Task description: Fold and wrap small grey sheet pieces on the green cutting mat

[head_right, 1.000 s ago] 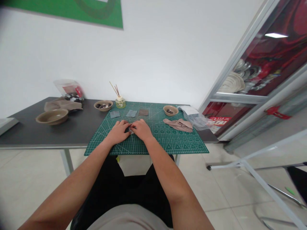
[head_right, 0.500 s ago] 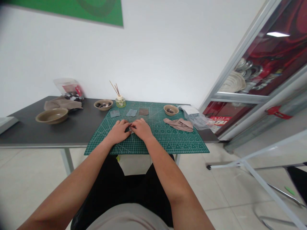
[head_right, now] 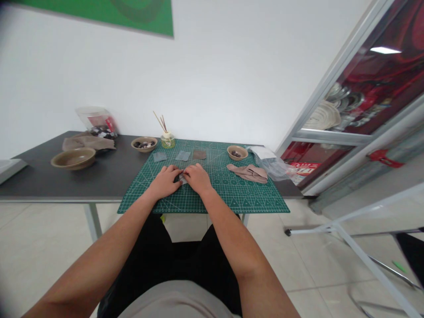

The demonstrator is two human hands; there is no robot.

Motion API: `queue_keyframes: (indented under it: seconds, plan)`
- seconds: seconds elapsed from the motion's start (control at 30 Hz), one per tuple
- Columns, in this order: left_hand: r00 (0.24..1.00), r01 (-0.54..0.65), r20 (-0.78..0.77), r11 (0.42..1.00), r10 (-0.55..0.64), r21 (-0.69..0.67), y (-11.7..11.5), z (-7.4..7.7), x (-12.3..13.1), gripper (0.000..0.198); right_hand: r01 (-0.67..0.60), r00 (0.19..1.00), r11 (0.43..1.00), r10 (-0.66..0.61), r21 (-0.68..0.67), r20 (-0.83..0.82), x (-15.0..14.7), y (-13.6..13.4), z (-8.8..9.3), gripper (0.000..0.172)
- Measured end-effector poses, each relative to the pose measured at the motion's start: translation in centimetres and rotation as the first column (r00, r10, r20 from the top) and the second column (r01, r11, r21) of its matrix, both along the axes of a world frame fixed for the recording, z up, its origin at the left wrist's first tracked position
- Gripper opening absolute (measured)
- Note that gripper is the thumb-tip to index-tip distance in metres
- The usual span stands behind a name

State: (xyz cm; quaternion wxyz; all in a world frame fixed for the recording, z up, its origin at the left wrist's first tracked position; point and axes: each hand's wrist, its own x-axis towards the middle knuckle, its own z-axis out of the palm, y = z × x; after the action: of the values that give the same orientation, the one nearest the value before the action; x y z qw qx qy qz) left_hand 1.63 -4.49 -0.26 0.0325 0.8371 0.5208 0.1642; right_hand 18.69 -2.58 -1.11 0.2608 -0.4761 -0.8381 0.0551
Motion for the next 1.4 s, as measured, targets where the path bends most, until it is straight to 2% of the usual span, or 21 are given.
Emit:
queue_keyframes:
  seconds: [0.17, 0.37, 0.67, 0.9, 1.03, 1.17, 1.4]
  plan:
    - [1.0, 0.007, 0.009, 1.0, -0.007, 0.005, -0.16, 0.07, -0.05, 0.042, -0.122, 0.989, 0.992, 0.121, -0.013, -0.086, 0.21, -0.11, 0.06, 0.011]
    - [1.0, 0.007, -0.003, 1.0, -0.007, -0.002, -0.07, 0.09, 0.0, 0.045, 0.043, 0.998, 0.999, -0.042, 0.023, -0.048, 0.18, -0.03, -0.11, 0.015]
    - [1.0, 0.007, -0.013, 1.0, -0.007, 0.003, -0.23, 0.21, 0.09, 0.042, -0.086, 0.994, 0.996, 0.086, 0.003, -0.061, 0.14, -0.26, 0.01, 0.013]
    - [1.0, 0.002, -0.012, 1.0, -0.002, 0.011, -0.19, 0.04, -0.01, 0.045, 0.084, 0.996, 0.995, -0.084, 0.051, -0.001, 0.1, -0.25, -0.09, 0.016]
    - [1.0, -0.012, -0.015, 1.0, 0.012, 0.009, -0.1, 0.08, 0.03, 0.046, 0.031, 0.999, 0.999, -0.033, 0.038, 0.031, 0.04, -0.08, 0.0, 0.017]
    - [1.0, -0.011, -0.009, 1.0, 0.011, 0.003, -0.14, 0.16, 0.09, 0.045, -0.034, 0.999, 0.999, 0.034, -0.007, -0.015, 0.09, -0.39, 0.25, 0.013]
    - [1.0, -0.001, 0.009, 1.0, 0.001, 0.009, -0.1, -0.05, 0.04, 0.045, 0.103, 0.995, 0.994, -0.104, 0.032, 0.012, 0.05, -0.4, 0.17, 0.017]
